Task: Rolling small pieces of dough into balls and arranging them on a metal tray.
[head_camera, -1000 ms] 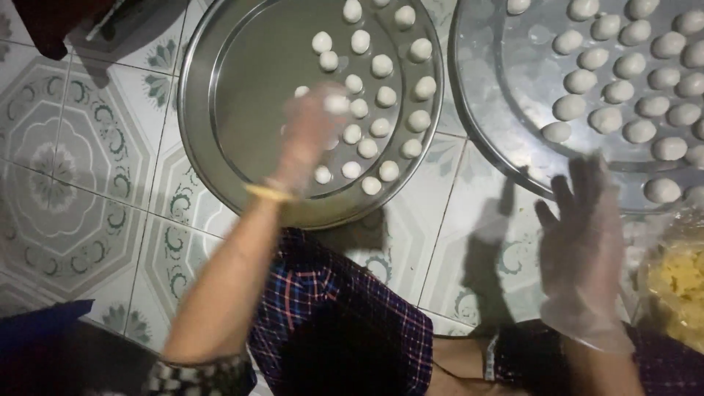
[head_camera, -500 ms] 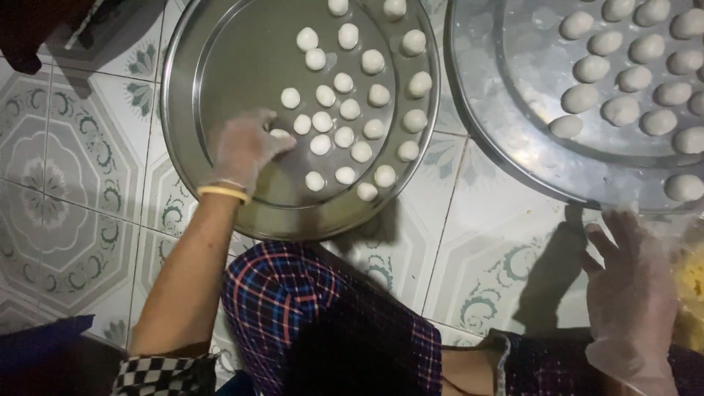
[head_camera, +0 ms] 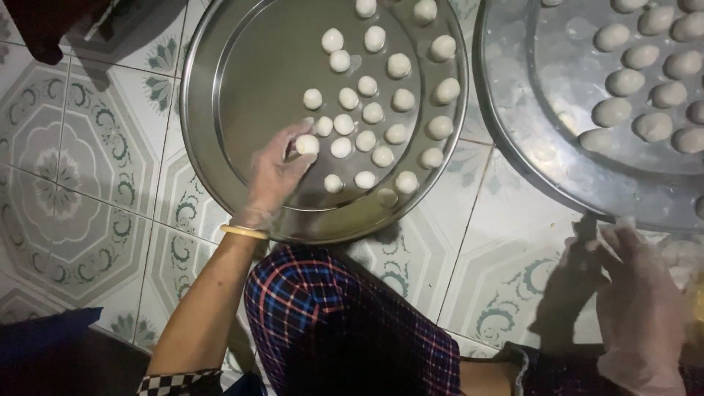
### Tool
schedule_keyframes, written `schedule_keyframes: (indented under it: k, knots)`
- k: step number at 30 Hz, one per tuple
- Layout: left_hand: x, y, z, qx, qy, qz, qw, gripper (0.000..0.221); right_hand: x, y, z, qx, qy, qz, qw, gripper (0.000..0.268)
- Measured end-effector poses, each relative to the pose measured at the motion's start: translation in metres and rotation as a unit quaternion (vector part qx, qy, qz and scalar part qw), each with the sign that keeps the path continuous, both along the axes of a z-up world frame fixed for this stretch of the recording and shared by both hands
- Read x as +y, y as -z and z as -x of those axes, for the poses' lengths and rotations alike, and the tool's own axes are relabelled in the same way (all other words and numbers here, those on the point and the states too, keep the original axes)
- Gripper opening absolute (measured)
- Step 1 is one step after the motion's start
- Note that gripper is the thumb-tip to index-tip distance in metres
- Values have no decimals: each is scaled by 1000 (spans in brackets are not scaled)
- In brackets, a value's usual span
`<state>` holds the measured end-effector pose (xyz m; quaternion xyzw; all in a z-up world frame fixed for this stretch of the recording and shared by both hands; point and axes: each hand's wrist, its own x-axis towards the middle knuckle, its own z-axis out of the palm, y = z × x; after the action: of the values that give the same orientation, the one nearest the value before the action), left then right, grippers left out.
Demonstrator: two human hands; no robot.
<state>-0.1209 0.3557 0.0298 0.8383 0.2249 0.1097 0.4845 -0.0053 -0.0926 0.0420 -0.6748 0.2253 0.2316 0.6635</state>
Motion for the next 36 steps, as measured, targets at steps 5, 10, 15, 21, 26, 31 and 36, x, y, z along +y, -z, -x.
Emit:
schedule_keyframes:
  k: [5,10,15,21,26,31,36]
  knots:
    - [11,23,5,-18,40,-27,999,47,24,-23,-7,58,50,142,987,45]
    - [-24,-35,-16,33,58,7,998,45,-12,13,2,8,24,-76,997,41]
    - [-41,-58,-24,46,114,-33,992,54,10,-23,1,40,0,-35,999,39]
    - [-53,-78,-25,30,203,-131,970,48,22,-45,1,51,-30,-3,998,41]
    - [-59,-81,-27,0,263,-93,960,36,28,-53,2,71,-49,28,996,45]
    - [-87,-104,-33,121,198,59,971,47,34,-67,1,87,-77,71,991,41]
    - [-94,-101,-34,155,160,143,964,40,36,-68,-1,113,-81,63,988,42]
